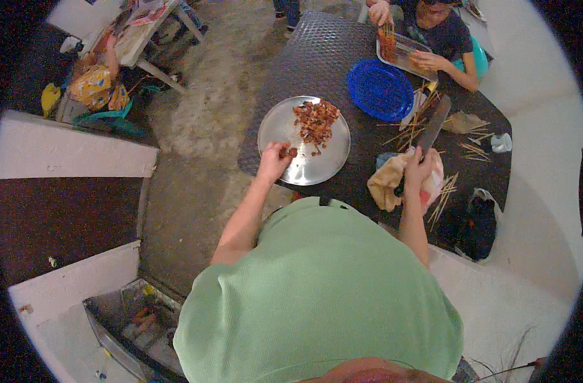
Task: The person skewers pieces of meat by hand, using a knife to push them onto wooden sticks from a metal plate and then placing the finished skewers into a blue container.
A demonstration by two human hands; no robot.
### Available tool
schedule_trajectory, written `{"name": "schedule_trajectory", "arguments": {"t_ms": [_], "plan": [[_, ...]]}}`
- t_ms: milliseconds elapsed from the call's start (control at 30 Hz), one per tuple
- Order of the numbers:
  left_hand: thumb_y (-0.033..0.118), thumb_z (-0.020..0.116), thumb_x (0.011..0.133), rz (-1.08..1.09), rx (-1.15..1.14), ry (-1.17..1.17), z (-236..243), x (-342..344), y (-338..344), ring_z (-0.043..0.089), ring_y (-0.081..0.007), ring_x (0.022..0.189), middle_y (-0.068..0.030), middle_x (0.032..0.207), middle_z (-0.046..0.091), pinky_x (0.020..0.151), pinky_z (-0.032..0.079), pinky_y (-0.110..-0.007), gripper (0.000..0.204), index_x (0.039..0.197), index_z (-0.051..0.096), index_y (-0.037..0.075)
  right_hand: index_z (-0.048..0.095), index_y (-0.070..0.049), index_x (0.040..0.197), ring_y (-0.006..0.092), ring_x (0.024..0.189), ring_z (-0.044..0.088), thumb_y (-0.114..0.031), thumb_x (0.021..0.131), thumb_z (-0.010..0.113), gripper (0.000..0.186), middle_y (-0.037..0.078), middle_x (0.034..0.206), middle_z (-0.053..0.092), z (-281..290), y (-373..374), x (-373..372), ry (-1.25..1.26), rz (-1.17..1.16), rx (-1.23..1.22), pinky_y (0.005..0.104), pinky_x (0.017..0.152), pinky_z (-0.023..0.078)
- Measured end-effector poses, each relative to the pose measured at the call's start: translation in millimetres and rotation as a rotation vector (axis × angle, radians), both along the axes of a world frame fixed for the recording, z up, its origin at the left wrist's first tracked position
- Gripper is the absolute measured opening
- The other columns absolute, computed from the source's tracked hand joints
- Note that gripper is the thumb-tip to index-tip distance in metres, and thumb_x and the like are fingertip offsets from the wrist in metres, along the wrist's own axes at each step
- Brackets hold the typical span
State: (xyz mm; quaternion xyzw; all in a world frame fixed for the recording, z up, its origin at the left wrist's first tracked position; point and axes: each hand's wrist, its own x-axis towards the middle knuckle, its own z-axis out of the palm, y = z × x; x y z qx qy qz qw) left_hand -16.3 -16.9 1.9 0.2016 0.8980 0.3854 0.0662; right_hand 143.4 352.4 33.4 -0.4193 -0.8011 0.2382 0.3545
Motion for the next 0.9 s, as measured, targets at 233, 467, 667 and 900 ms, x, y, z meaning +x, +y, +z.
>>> {"name": "schedule_trajectory", "arguments": {"t_ms": [233,467,667,900], "plan": [[0.010,0.074,0.072,-0.050,0.092,0.033,-1,8,1,0.061,-0.0301,0.083,-0.0140,0.093,0.057,0.076,0.051,-0.037,0.032,0.102,0.064,0.005,0.052,-0.001,0.097,0.0452,0.086,0.060,-0.030,0.095,0.047,0.030,0.026,0.089,0.062,34,-106,-11,-0.429,0.634,-0.205,0.0535,0.075,0.045],[0.009,0.072,0.071,0.153,0.088,0.007,-2,21,12,0.061,-0.0318,0.086,-0.0161,0.091,0.058,0.076,0.051,-0.038,0.028,0.095,0.061,0.001,0.045,-0.003,0.102,0.0440,0.075,0.061,-0.021,0.093,0.046,0.020,0.025,0.081,0.062,16,-152,-7,-0.651,1.146,-0.164,0.0538,0.066,0.048],[0.009,0.071,0.072,0.300,0.133,0.071,-8,30,15,0.059,-0.0330,0.085,-0.0168,0.089,0.057,0.078,0.050,-0.042,0.021,0.089,0.061,0.000,0.044,-0.002,0.103,0.0419,0.077,0.062,-0.016,0.090,0.047,0.019,0.023,0.085,0.063,18,-148,-5,-0.775,1.173,-0.090,0.0529,0.067,0.050],[0.009,0.068,0.073,0.340,0.102,0.110,-27,25,20,0.058,-0.0345,0.084,-0.0176,0.088,0.057,0.078,0.048,-0.042,0.015,0.085,0.062,0.001,0.042,-0.002,0.104,0.0427,0.078,0.062,-0.014,0.089,0.048,0.020,0.023,0.088,0.062,16,-149,-3,-0.826,1.185,-0.099,0.0527,0.067,0.050]]}}
